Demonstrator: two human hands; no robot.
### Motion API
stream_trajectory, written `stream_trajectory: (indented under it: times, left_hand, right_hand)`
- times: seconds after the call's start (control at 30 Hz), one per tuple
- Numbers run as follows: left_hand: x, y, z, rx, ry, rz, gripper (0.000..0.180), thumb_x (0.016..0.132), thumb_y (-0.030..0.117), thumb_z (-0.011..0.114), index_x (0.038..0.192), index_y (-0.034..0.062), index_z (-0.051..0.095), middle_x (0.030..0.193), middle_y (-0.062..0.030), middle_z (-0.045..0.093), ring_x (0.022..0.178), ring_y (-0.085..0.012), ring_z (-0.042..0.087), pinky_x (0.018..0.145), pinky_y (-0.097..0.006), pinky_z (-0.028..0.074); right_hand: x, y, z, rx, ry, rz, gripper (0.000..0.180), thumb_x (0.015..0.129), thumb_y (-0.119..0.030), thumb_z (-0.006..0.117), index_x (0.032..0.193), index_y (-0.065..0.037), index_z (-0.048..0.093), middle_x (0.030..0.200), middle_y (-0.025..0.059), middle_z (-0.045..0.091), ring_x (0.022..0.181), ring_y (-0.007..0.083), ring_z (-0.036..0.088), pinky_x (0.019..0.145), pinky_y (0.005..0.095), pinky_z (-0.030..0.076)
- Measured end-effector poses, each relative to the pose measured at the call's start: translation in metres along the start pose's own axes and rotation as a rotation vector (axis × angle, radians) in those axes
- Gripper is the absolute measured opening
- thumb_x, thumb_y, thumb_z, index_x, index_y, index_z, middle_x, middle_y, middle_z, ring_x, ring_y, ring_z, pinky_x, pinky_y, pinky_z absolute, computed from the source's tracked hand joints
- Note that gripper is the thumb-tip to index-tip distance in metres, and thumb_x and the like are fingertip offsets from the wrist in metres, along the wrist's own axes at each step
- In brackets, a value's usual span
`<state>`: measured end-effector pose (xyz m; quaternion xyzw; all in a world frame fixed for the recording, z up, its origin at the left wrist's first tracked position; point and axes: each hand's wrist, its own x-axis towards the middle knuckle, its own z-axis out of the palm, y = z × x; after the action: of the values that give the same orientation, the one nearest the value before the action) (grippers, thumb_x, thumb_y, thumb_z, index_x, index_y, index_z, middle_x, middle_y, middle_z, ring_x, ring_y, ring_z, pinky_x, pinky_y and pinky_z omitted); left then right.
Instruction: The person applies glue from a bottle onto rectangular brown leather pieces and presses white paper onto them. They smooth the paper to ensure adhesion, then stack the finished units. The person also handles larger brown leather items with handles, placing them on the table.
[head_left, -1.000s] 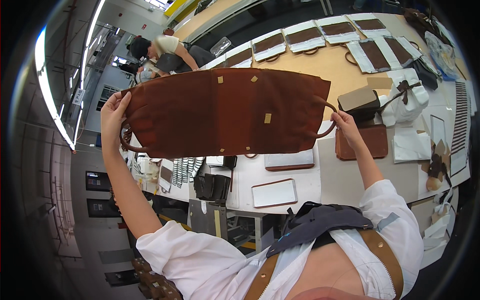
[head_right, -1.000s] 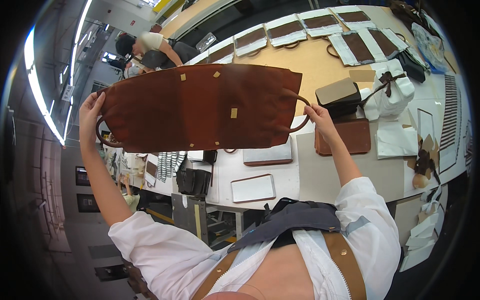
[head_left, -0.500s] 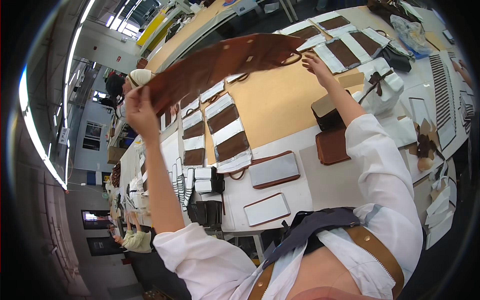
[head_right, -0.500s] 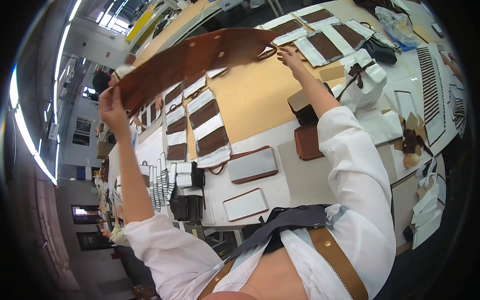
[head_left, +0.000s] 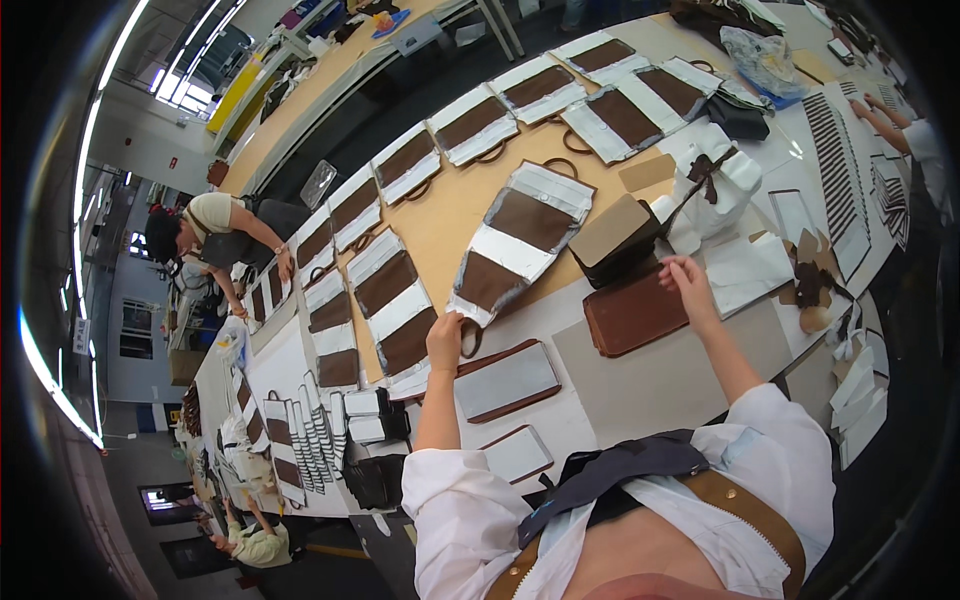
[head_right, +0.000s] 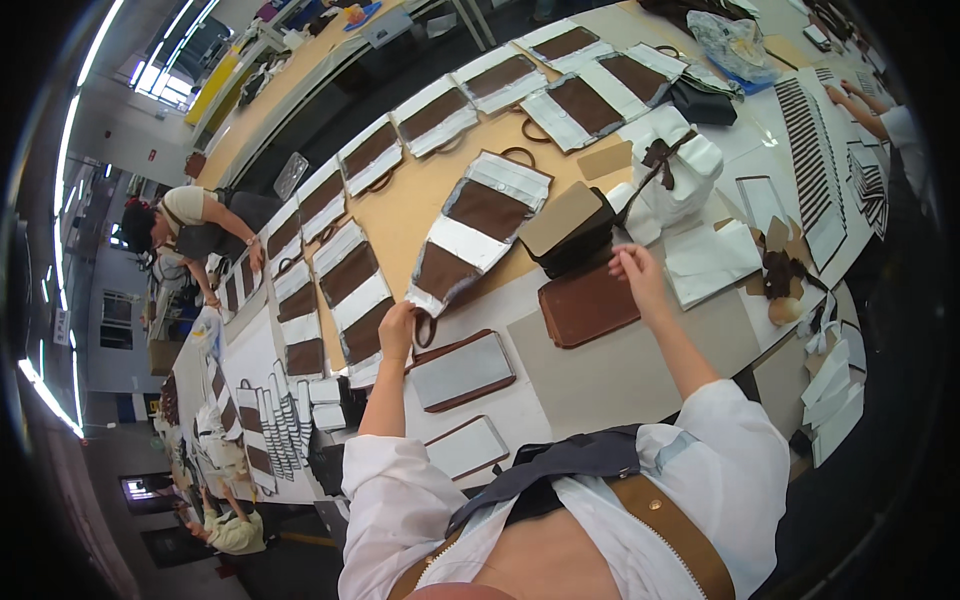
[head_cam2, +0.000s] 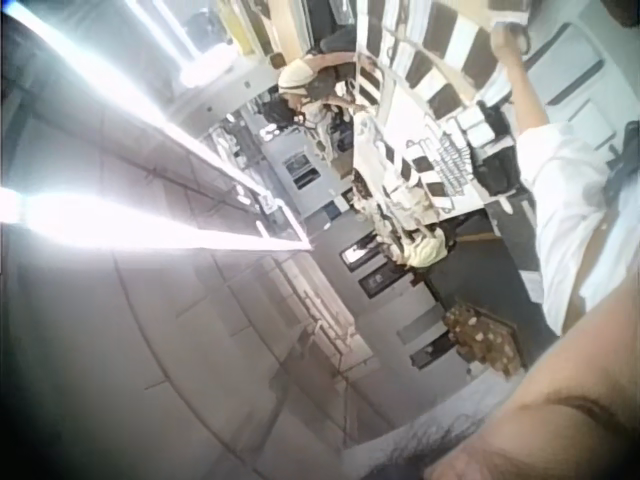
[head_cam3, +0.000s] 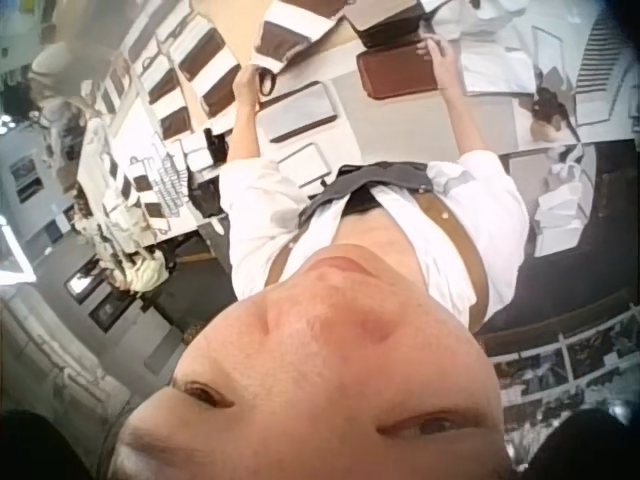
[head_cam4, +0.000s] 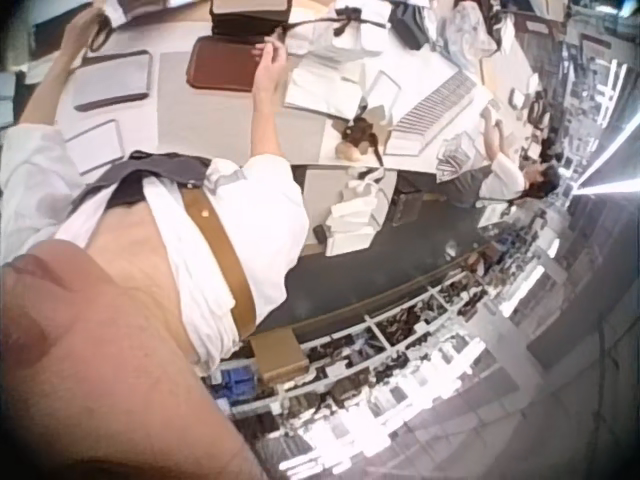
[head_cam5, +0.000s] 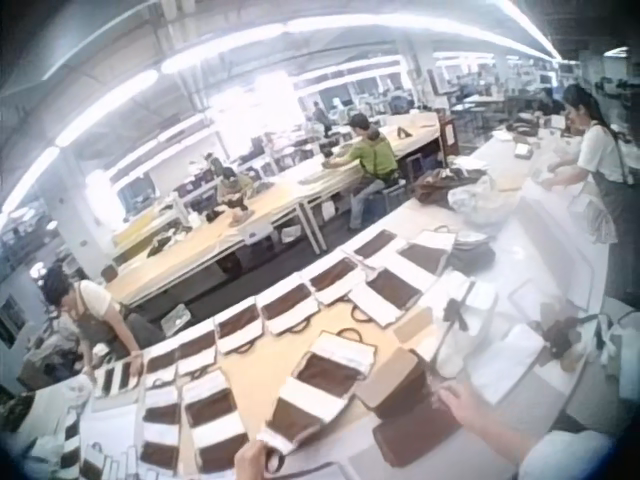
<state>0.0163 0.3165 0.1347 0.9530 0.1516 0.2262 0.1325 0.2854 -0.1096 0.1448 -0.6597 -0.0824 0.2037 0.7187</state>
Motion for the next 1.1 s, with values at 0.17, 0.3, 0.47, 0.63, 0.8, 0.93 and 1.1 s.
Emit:
stream_trajectory:
  times: [0.17,0.3,0.47,0.63,0.8,0.93,1.1]
  left_hand:
    - [-0.025,-0.008,0.023,0.042,-0.249,0.092,0.005,0.081,0.006,0.066,0.084,0.0053,0.062,0.084,-0.0105,0.065,0.085,-0.0301,0.065,0.073,-0.042,0.052]
    - [-0.052,-0.01,0.066,0.142,-0.143,-0.228,0.022,0.081,0.001,0.065,0.103,0.0019,0.062,0.112,-0.0159,0.064,0.104,-0.0352,0.062,0.087,-0.042,0.051]
    - [-0.068,-0.045,0.135,-0.807,0.494,-1.172,0.051,0.077,-0.012,0.044,0.128,-0.008,0.05,0.127,-0.0182,0.059,0.116,-0.0318,0.059,0.102,-0.038,0.045]
    - [-0.031,-0.042,0.121,-1.497,0.696,-1.426,0.047,0.092,0.012,0.036,0.134,-0.0002,0.054,0.13,-0.0141,0.061,0.117,-0.0351,0.062,0.1,-0.048,0.053]
    - [-0.034,-0.097,0.134,-0.698,0.205,-1.294,0.032,0.091,0.003,0.058,0.122,-0.0071,0.062,0.112,-0.0159,0.069,0.098,-0.0264,0.068,0.084,-0.038,0.053]
    - [-0.007,-0.137,0.135,-0.847,0.13,-1.268,0.05,0.09,-0.005,0.051,0.14,-0.0054,0.048,0.133,-0.0156,0.06,0.114,-0.0275,0.062,0.095,-0.037,0.05]
    - [0.061,-0.158,0.123,-0.673,0.142,-0.881,0.063,0.087,-0.008,0.049,0.148,-0.0023,0.038,0.142,-0.0162,0.053,0.124,-0.0311,0.055,0.106,-0.04,0.042]
  right_hand:
    - [-0.1,0.105,0.012,-0.548,-0.08,-0.042,0.017,0.094,-0.005,0.06,0.111,-0.004,0.062,0.103,0.0114,0.063,0.095,0.0203,0.063,0.081,0.0327,0.051]
    - [-0.134,0.136,0.016,-0.895,-0.168,-0.319,0.039,0.085,-0.006,0.066,0.123,-0.004,0.055,0.128,0.0177,0.049,0.118,0.0333,0.051,0.099,0.0445,0.043]
    - [-0.139,0.15,0.016,-1.14,-0.246,-0.428,0.056,0.081,-0.016,0.071,0.131,-0.001,0.048,0.136,0.0175,0.042,0.127,0.0387,0.043,0.107,0.0479,0.038]
    - [-0.139,0.158,0.011,-1.193,-0.251,-0.415,0.058,0.082,-0.019,0.071,0.132,-0.003,0.045,0.136,0.0186,0.04,0.13,0.0394,0.04,0.11,0.0493,0.035]
    - [-0.141,0.158,0.015,-1.2,-0.257,-0.41,0.056,0.084,-0.022,0.069,0.132,-0.004,0.046,0.137,0.018,0.04,0.13,0.0387,0.039,0.111,0.0496,0.034]
    - [-0.14,0.157,0.021,-1.174,-0.25,-0.417,0.049,0.087,-0.024,0.066,0.129,-0.003,0.051,0.137,0.0186,0.042,0.131,0.0374,0.039,0.111,0.0495,0.035]
    - [-0.14,0.152,0.017,-1.091,-0.256,-0.459,0.047,0.087,-0.021,0.064,0.128,-0.003,0.05,0.137,0.0185,0.042,0.131,0.0372,0.039,0.111,0.0502,0.034]
